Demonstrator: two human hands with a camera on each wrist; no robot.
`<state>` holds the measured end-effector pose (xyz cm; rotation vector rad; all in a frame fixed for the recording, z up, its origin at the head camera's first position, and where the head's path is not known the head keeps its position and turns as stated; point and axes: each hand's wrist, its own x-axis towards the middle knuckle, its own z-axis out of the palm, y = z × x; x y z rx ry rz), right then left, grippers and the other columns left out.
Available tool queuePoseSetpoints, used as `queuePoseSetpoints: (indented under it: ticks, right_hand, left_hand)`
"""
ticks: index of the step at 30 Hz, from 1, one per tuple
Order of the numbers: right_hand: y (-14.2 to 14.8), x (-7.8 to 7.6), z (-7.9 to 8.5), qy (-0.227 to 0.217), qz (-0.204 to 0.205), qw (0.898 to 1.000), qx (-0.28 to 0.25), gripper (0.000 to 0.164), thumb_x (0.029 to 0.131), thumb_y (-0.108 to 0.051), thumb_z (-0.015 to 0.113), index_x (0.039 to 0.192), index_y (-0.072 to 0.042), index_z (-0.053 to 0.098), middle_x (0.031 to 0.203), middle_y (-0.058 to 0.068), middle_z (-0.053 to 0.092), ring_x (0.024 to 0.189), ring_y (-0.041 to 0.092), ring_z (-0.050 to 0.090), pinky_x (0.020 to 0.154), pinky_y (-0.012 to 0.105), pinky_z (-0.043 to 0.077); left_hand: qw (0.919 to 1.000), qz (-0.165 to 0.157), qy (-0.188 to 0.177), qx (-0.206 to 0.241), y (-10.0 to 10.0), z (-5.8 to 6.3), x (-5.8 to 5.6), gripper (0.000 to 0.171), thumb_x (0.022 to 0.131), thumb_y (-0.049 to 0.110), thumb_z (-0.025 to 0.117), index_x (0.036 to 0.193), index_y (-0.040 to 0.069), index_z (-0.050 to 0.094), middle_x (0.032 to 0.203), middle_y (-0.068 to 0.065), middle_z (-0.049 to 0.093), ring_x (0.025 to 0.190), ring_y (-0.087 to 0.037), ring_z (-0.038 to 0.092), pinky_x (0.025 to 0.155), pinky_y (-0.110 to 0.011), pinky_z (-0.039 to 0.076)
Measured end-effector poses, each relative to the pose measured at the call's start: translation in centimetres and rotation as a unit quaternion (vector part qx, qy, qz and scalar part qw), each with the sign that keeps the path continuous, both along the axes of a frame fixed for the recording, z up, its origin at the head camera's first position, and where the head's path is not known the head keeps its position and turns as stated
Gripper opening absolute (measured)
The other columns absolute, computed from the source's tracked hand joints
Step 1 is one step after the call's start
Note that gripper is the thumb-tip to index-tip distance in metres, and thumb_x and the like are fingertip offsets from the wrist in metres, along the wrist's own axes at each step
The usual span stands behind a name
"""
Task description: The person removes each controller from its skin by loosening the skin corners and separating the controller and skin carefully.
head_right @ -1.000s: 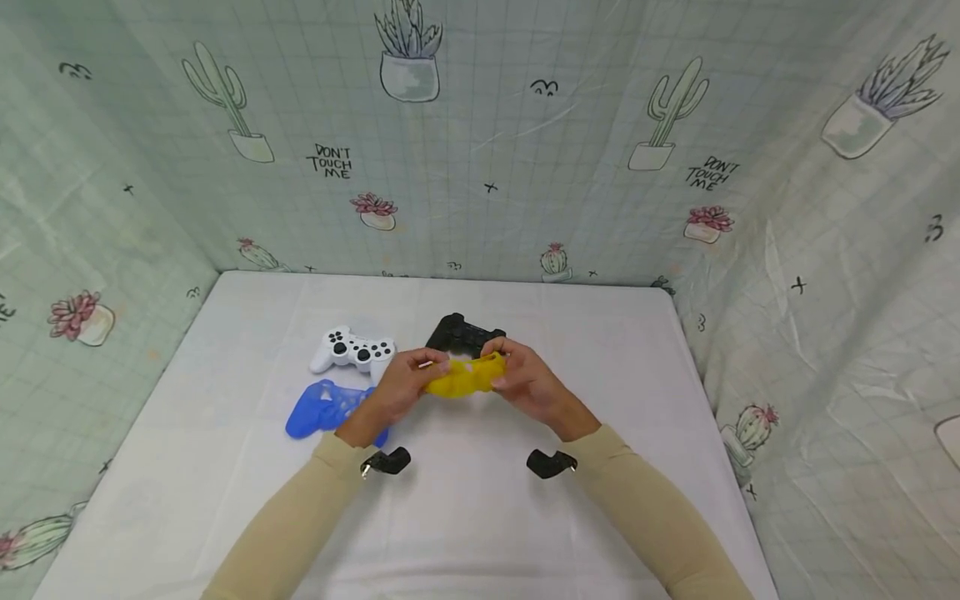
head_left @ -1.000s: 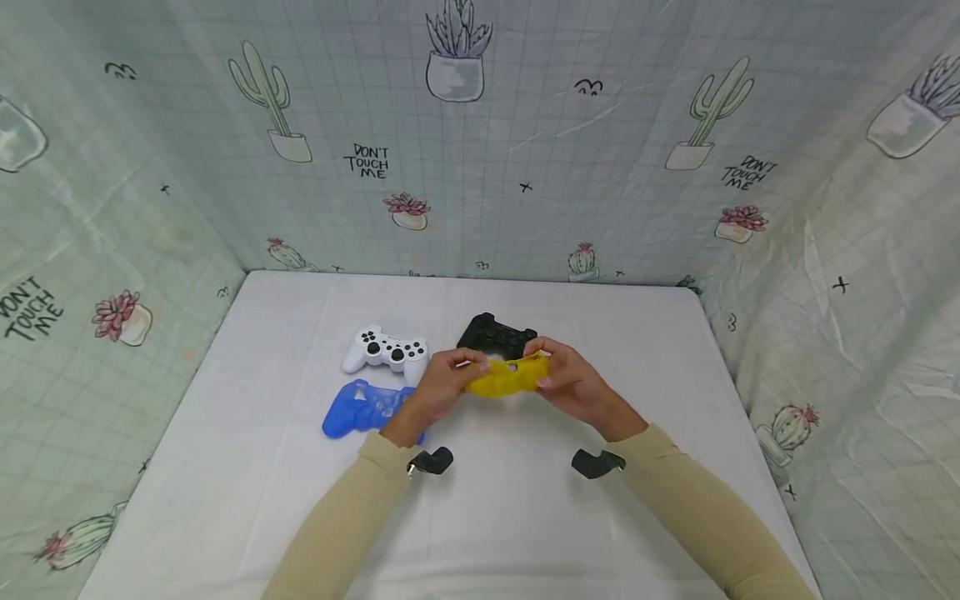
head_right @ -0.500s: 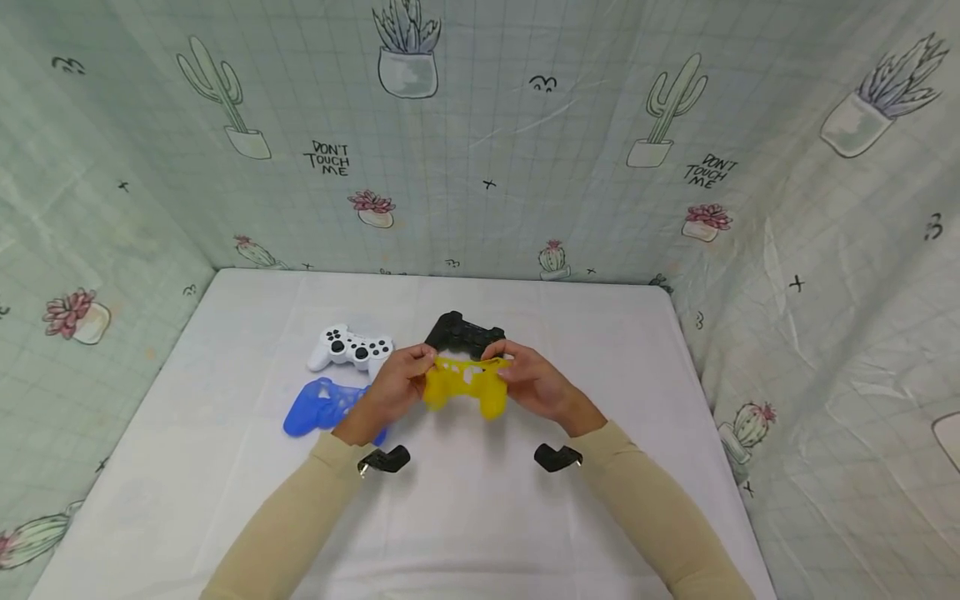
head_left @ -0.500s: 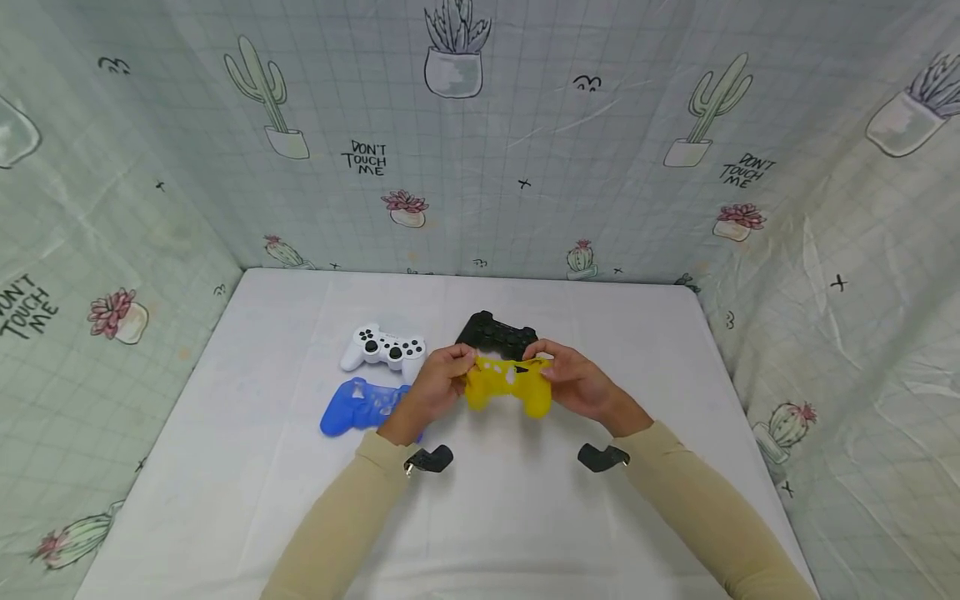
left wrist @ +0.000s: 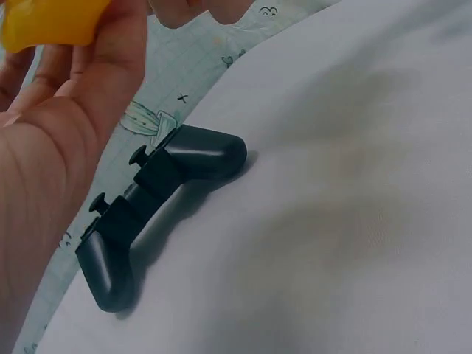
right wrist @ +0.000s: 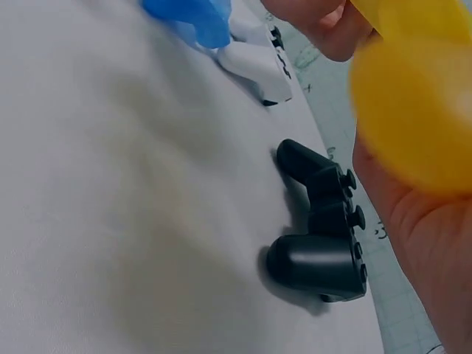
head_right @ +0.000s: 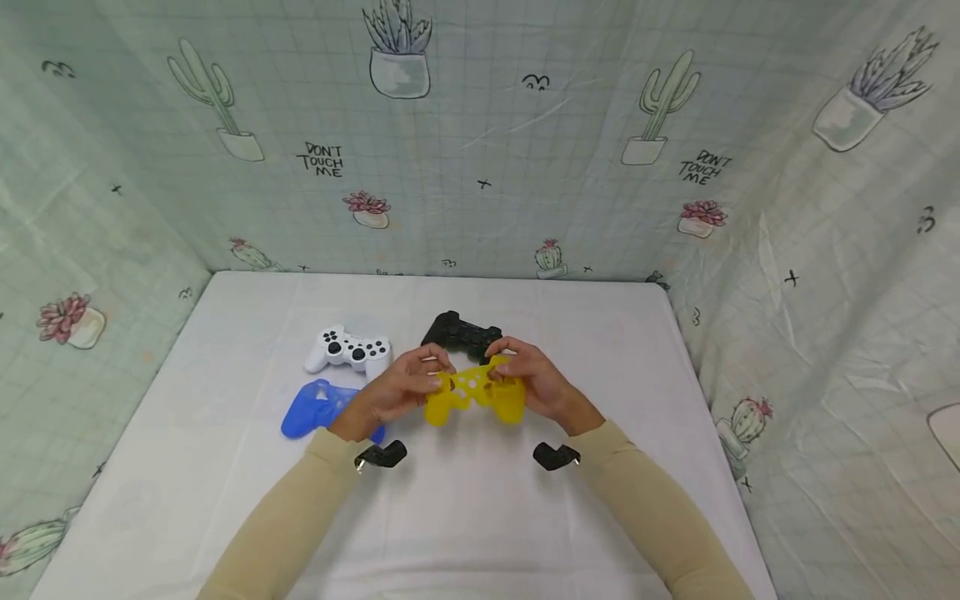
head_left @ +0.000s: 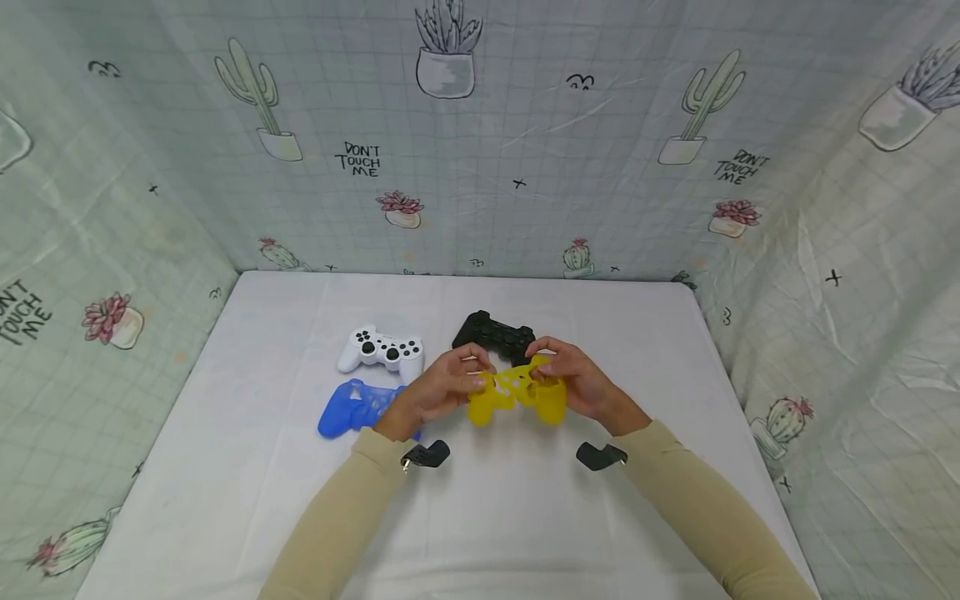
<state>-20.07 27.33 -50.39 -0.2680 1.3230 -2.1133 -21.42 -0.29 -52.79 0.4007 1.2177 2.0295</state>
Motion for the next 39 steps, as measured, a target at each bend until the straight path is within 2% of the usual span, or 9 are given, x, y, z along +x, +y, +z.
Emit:
queuePoseSetpoints:
  ticks: [4,8,14,18,20,22,26,31,39]
  right_hand:
    - [-0.3,0.0,0.0,-0.007,-0.033,0.999,0.021,0.025,0.104,0.004,0.042,0.117,-0.012,0.056,0.082,-0.002,0.062,0.079,0.012,0.061,0.081,0.022,0.061]
    - [-0.5,0.1,0.2,-0.027,-0.067,0.997,0.034,0.024,0.105,0.001,0.043,0.117,-0.014,0.057,0.091,0.000,0.058,0.083,0.014,0.063,0.083,0.022,0.061]
    - [-0.9,0.3,1.0,-0.048,-0.083,0.995,0.027,0.024,0.106,0.001,0.042,0.115,-0.016,0.057,0.112,0.005,0.051,0.087,0.016,0.067,0.086,0.025,0.062]
    - [-1.0,0.5,1.4,-0.049,-0.072,0.996,0.027,0.025,0.106,0.001,0.041,0.114,-0.017,0.057,0.110,0.003,0.053,0.085,0.014,0.068,0.087,0.026,0.062]
    - [-0.9,0.5,1.5,-0.046,-0.072,0.996,0.038,0.024,0.107,-0.001,0.042,0.112,-0.018,0.057,0.106,0.001,0.055,0.085,0.014,0.068,0.086,0.026,0.062]
    - [-0.7,0.5,1.4,-0.043,-0.078,0.995,0.052,0.022,0.106,-0.002,0.043,0.111,-0.018,0.058,0.102,0.000,0.058,0.085,0.014,0.067,0.085,0.026,0.063]
    - [-0.5,0.4,1.1,-0.038,-0.085,0.993,0.079,0.018,0.106,-0.001,0.046,0.110,-0.014,0.057,0.097,-0.001,0.062,0.082,0.014,0.066,0.083,0.025,0.062]
    - [-0.4,0.4,0.7,-0.028,-0.068,0.995,0.060,0.017,0.106,0.001,0.046,0.111,-0.011,0.057,0.088,-0.001,0.063,0.077,0.015,0.069,0.085,0.025,0.062]
    - [-0.2,0.6,0.3,-0.013,-0.039,0.999,0.001,0.026,0.108,0.003,0.038,0.110,-0.011,0.060,0.093,0.001,0.067,0.087,0.016,0.070,0.087,0.029,0.063]
  left_hand:
    - [0.9981,-0.009,0.055,-0.027,0.1,0.8,0.3,0.034,0.089,-0.009,0.065,0.116,0.009,0.057,0.113,-0.004,0.061,0.105,-0.018,0.065,0.089,-0.026,0.062]
    - [0.9908,0.052,0.107,-0.064,0.5,1.0,0.6,0.037,0.087,-0.011,0.071,0.117,-0.002,0.052,0.118,-0.010,0.056,0.107,-0.020,0.067,0.089,-0.026,0.062]
    - [0.9448,0.160,0.200,-0.204,1.6,0.9,1.2,0.025,0.091,-0.003,0.073,0.114,-0.005,0.063,0.121,-0.018,0.064,0.106,-0.025,0.074,0.087,-0.029,0.064]
    - [0.9244,0.168,0.210,-0.270,1.8,0.7,1.3,0.023,0.095,0.004,0.071,0.117,-0.003,0.071,0.119,-0.019,0.073,0.107,-0.027,0.075,0.090,-0.031,0.063]
    - [0.9352,0.157,0.185,-0.258,1.7,0.8,1.3,0.024,0.097,0.003,0.069,0.120,-0.004,0.068,0.114,-0.014,0.075,0.103,-0.021,0.075,0.089,-0.027,0.063]
    - [0.9591,0.144,0.138,-0.201,1.6,0.7,1.2,0.022,0.099,-0.001,0.064,0.121,-0.002,0.062,0.109,-0.007,0.077,0.098,-0.015,0.075,0.085,-0.024,0.063]
    - [0.9939,0.108,0.017,-0.017,1.2,0.9,1.0,0.021,0.104,-0.010,0.046,0.109,0.011,0.048,0.098,0.002,0.072,0.088,-0.011,0.070,0.080,-0.021,0.062]
    - [0.9887,0.039,-0.079,0.121,1.1,1.1,1.3,0.020,0.111,0.003,0.037,0.106,0.016,0.052,0.095,0.000,0.060,0.086,-0.011,0.064,0.087,-0.021,0.060]
    - [0.9978,0.040,-0.037,0.038,1.3,1.2,1.2,0.022,0.110,0.006,0.037,0.118,0.020,0.051,0.114,0.001,0.056,0.098,-0.014,0.062,0.088,-0.022,0.059]
